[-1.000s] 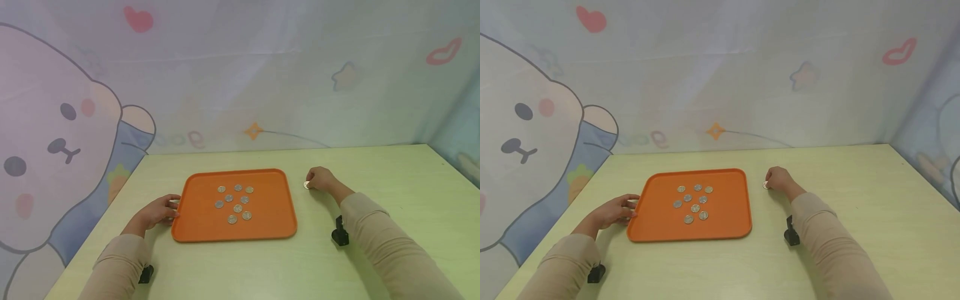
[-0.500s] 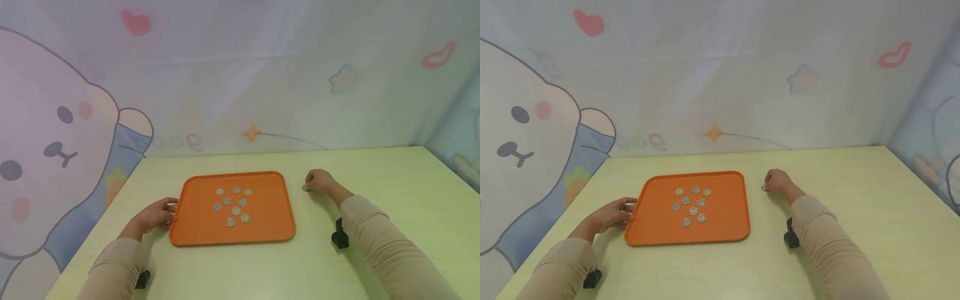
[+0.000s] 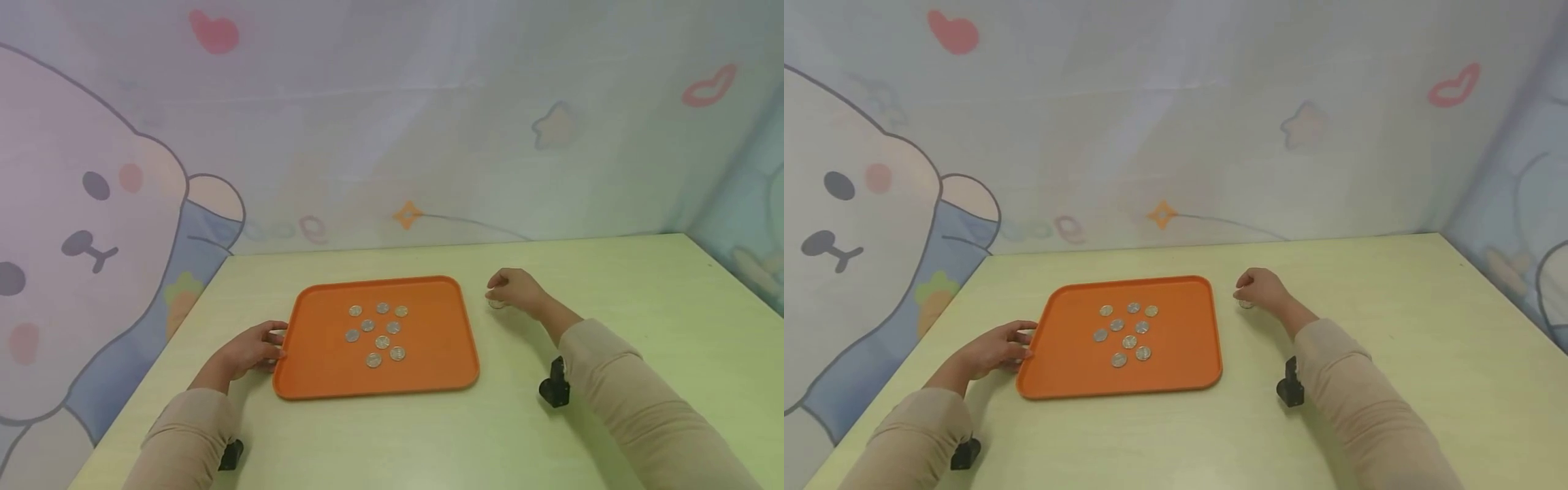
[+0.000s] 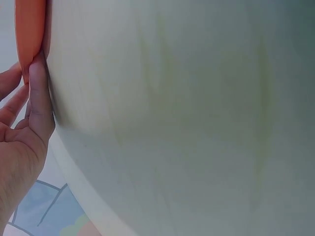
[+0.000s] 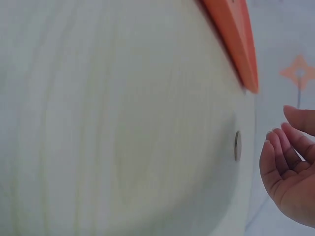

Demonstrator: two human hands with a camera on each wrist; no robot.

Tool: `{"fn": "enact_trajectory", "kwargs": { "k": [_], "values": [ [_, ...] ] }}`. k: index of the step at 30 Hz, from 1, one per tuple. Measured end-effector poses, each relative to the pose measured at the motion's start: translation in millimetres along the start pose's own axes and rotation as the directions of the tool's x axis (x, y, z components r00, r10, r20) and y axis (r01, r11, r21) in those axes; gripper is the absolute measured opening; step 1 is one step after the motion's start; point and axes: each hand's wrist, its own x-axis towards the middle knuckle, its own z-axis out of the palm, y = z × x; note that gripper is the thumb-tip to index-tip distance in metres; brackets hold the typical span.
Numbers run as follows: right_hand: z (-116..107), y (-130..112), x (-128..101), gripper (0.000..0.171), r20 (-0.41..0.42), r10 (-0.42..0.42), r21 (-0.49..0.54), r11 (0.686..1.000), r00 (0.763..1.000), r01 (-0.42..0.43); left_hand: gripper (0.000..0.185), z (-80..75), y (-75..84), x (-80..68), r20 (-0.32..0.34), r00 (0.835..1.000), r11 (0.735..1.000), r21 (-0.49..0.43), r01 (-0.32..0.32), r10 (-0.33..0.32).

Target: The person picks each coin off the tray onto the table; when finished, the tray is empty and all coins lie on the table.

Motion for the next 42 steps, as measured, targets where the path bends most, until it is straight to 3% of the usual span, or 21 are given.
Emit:
{"fn": "enact_trajectory", "kwargs": {
  "k": [5,19,28,34,42],
  "values": [
    [8,-12,-3,0.032,0.036,0.0,0.081,0.997,0.999,-0.003,0.058,0.9,0.2,-1.2,-0.005,1.0,1.0,-0.003,0.008,-0.008],
    [39,-38,-13,0.031,0.11,-0.064,0.176,0.983,0.992,0.044,0.059,2.0,-3.1,-3.0,-0.003,1.0,1.0,0.001,0.001,-0.001],
    [59,-51,-16,0.028,0.119,-0.059,0.145,0.989,0.991,0.041,0.059,1.5,-1.6,-3.9,0.008,1.0,1.0,-0.003,0.0,0.0],
    [75,-54,-16,0.022,0.115,-0.06,0.177,0.983,0.992,0.039,0.059,1.5,0.1,-2.8,0.003,1.0,1.0,-0.004,0.004,-0.004],
    [93,-62,-17,0.022,0.164,-0.08,0.17,0.984,0.983,0.052,0.058,2.4,0.3,-1.5,-0.007,1.0,1.0,-0.002,0.003,-0.003]
  ]
}}
